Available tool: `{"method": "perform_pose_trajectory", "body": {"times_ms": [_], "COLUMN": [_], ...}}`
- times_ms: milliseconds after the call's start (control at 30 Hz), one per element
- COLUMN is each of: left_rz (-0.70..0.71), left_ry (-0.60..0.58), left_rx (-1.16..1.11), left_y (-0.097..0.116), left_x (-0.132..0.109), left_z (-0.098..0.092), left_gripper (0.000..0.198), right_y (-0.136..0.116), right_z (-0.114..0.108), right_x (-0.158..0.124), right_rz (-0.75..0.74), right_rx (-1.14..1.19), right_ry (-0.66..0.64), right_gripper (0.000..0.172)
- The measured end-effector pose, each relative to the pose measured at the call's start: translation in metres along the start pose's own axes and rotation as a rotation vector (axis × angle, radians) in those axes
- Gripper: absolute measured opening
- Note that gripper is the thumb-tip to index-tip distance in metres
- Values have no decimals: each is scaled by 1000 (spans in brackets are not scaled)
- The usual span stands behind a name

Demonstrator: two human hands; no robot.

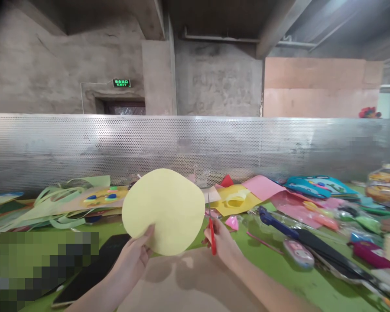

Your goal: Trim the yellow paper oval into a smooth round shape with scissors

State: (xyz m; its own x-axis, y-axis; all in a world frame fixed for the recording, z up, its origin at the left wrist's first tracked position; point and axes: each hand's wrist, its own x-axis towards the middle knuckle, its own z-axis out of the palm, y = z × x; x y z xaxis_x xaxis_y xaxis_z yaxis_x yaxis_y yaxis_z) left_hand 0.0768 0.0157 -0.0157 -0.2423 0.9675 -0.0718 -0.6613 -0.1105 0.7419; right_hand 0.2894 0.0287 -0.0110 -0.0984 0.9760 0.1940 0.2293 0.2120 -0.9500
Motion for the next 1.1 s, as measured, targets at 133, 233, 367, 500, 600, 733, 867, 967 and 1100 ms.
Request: {"method": "perform_pose_trajectory", "body": {"times_ms": [133,233,367,500,600,733,867,967,1100], "left_rz": [-3,-10,-6,-12,-17,-18,-19,-19,-15], "left_ry": [19,19,19,13,28,16,4,19,20], "left_rx": [-6,-11,-40,-51,-45,-44,-57,-58,-60], "left_y": [0,1,-1,-3,-3,-3,-2,-1,-1], "left_x": [0,-1,0,2,2,2,0,-2,-3], "left_z": [1,2,1,0,0,1,1,2,4], "left_gripper": [23,20,22,24,24,23,24,25,25], "right_y": [6,11,8,-4,-16,-22,-16,-12,-16], "right_z": [0,-1,-2,2,7,10,8,8,9], "right_x": [2,2,-2,-10,-16,-17,-14,-13,-15], "right_rz": [-45,-27,0,22,35,27,0,-3,-6], "right_rx": [28,9,-49,-70,-63,-50,-55,-53,-50], "right_ry": [-12,-3,-28,-47,-53,-44,-59,-61,-77], "right_gripper": [4,9,13,11,8,4,7,7,5]}}
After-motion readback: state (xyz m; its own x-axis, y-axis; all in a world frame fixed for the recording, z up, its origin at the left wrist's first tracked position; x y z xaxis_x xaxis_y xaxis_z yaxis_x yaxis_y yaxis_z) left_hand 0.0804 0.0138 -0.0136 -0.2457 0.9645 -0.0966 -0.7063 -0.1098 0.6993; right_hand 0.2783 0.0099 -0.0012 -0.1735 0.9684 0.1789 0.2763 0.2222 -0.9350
